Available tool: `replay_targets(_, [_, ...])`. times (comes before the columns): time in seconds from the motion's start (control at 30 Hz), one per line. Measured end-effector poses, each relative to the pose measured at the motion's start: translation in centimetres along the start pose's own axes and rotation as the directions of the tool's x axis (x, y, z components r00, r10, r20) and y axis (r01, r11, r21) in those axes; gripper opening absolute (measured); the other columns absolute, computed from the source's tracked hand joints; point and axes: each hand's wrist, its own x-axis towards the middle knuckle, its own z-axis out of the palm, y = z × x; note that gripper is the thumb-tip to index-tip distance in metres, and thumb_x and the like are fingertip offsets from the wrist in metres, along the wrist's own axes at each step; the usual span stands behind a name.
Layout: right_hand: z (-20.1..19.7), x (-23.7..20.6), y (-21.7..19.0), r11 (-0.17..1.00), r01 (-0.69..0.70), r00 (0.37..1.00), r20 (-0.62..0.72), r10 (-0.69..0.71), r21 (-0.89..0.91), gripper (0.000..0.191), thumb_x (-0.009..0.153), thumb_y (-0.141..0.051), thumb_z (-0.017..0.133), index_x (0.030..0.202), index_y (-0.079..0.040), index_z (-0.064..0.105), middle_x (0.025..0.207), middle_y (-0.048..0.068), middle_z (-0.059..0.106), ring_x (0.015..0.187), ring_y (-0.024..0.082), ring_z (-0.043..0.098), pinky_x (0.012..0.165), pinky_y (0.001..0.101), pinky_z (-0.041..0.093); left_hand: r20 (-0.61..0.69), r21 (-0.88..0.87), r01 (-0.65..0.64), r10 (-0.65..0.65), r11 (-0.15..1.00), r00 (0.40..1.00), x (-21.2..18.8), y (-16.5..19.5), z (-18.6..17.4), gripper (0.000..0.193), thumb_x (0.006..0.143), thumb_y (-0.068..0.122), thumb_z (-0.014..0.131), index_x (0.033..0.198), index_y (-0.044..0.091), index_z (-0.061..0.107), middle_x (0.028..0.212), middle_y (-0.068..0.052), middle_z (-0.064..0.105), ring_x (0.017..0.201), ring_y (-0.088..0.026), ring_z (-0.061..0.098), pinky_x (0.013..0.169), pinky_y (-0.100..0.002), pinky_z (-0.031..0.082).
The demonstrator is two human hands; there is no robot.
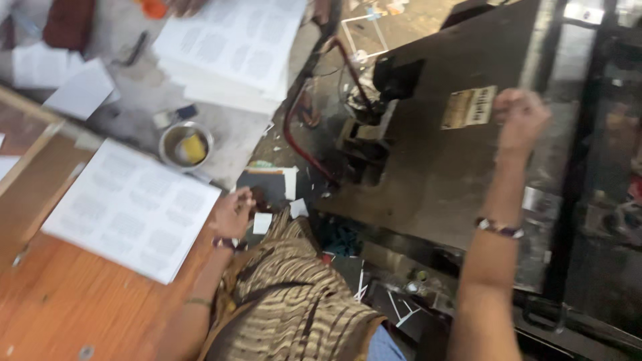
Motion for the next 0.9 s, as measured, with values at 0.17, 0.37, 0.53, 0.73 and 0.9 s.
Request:
replay_targets(0.17, [-10.2, 9.8, 6.8, 0.928, -0.322, 0.937, -0.199, 0.286, -0.185, 0.028, 0.113, -0.025, 0.065, 0.102, -0.001, 0.071, 0.09, 0.002, 0.069, 0.076, 0.008, 0.065, 0.06, 0.0261, 0.047, 0.137, -0.131, 0.284, -0.266, 0.95, 0.954, -0.4, 0.6, 3.1, 0.031, 0.101, 0.013, 0.059, 0.131, 0.006, 0.061, 0.117, -0.008, 0.072, 0.1, -0.017, 0.073, 0.08, -0.03, 0.059])
replay_targets(0.37, [-3.1, 2.2, 15.5, 0.503, -0.239, 0.875, 0.041, 0.482, -0.83, 0.04, 0.103, -0.027, 0.053, 0.134, -0.002, 0.051, 0.131, 0.012, 0.047, 0.119, 0.024, 0.044, 0.1, 0.0355, 0.035, 0.046, -0.279, 0.247, -0.244, 0.928, 0.969, 0.3, 3.3, 3.7, 0.03, 0.102, 0.009, 0.058, 0.131, 0.003, 0.064, 0.114, -0.012, 0.074, 0.099, -0.019, 0.074, 0.086, -0.032, 0.061])
replay_targets(0.53, [12.8, -7.3, 13.6, 0.419, 0.391, 0.903, 0.43, -0.002, -0.819, 0.049, 0.108, -0.013, 0.037, 0.153, 0.007, 0.038, 0.164, 0.027, 0.031, 0.153, 0.039, 0.027, 0.127, 0.0456, 0.016, 0.054, -0.254, 0.172, -0.163, 0.952, 0.985, 2.5, 5.5, 4.6, 0.03, 0.103, 0.007, 0.059, 0.132, 0.0, 0.063, 0.115, -0.013, 0.075, 0.103, -0.019, 0.071, 0.089, -0.03, 0.057])
replay_targets(0.73, [25.8, -25.3, -5.5, 0.732, 0.283, 0.867, 0.492, 0.081, -0.62, 0.071, 0.095, -0.032, 0.061, 0.154, 0.0, 0.039, 0.162, 0.023, 0.032, 0.145, 0.047, 0.032, 0.108, 0.0611, 0.034, -0.005, -0.096, -0.02, 0.02, 0.995, 1.0, 6.5, 8.1, 4.4, 0.051, 0.1, 0.016, 0.064, 0.146, 0.002, 0.046, 0.126, -0.012, 0.067, 0.116, -0.021, 0.065, 0.099, -0.033, 0.051])
replay_targets(0.9, [30.5, -34.8, -18.5, 0.832, 0.449, 0.659, 0.75, -0.061, -0.327, 0.067, 0.092, -0.033, 0.064, 0.151, -0.008, 0.045, 0.161, 0.02, 0.034, 0.147, 0.046, 0.027, 0.111, 0.0575, 0.031, -0.368, -0.28, -0.106, -0.005, 0.954, 0.93, 4.1, 9.4, -3.4, 0.045, 0.103, 0.013, 0.06, 0.144, 0.0, 0.051, 0.129, -0.012, 0.069, 0.115, -0.018, 0.063, 0.1, -0.033, 0.052])
